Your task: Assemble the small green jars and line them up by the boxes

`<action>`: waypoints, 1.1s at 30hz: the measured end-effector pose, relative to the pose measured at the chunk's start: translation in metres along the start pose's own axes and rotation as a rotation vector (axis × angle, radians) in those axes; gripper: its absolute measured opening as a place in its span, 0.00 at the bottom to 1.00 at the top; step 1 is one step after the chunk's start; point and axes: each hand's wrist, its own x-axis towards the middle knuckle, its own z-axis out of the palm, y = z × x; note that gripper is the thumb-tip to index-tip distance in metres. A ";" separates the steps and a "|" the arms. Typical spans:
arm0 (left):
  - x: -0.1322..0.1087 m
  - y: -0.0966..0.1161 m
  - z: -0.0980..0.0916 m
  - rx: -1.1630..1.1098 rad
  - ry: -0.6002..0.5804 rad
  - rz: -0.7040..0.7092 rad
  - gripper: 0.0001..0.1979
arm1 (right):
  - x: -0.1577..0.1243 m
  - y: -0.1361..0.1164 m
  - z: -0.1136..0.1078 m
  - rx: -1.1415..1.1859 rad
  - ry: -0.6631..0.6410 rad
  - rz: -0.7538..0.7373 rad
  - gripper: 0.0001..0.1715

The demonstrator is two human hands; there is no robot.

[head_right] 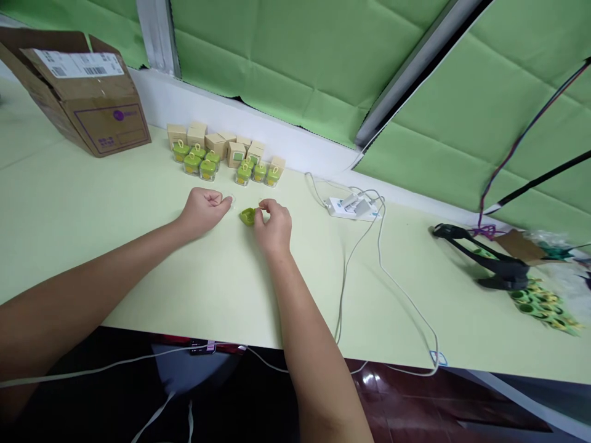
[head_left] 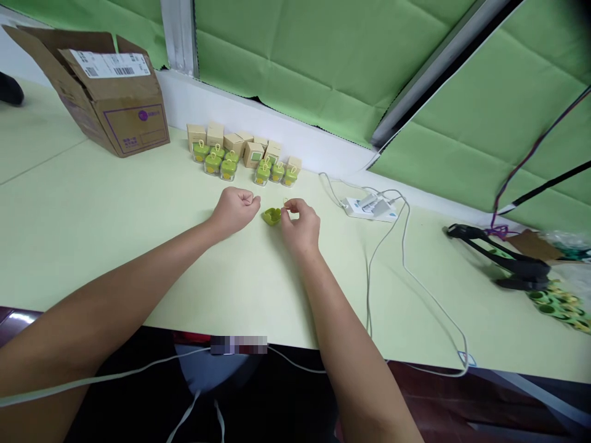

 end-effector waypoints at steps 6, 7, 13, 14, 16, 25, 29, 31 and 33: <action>-0.008 -0.004 -0.003 0.080 -0.041 0.161 0.24 | 0.002 0.004 0.007 -0.136 -0.101 -0.025 0.09; -0.008 -0.005 -0.004 0.092 -0.042 0.177 0.23 | 0.002 0.003 0.008 -0.142 -0.118 -0.031 0.09; -0.007 -0.005 -0.004 0.122 -0.071 0.241 0.08 | 0.002 0.001 0.010 -0.169 -0.149 -0.037 0.07; -0.008 -0.005 -0.004 0.141 -0.077 0.262 0.07 | 0.002 0.000 0.010 -0.173 -0.143 -0.038 0.07; -0.008 -0.005 -0.003 0.185 -0.091 0.300 0.05 | 0.002 -0.001 0.009 -0.173 -0.139 -0.041 0.08; -0.010 -0.004 -0.004 0.278 -0.167 0.368 0.04 | 0.000 -0.008 0.006 -0.138 -0.202 -0.037 0.06; -0.011 -0.003 -0.004 0.298 -0.193 0.363 0.04 | 0.000 -0.009 0.006 -0.138 -0.185 -0.031 0.05; -0.011 -0.002 -0.004 0.311 -0.212 0.362 0.04 | -0.001 -0.010 0.005 -0.139 -0.185 -0.012 0.05; -0.011 -0.001 -0.003 0.319 -0.232 0.366 0.03 | -0.001 -0.010 0.005 -0.143 -0.190 -0.012 0.05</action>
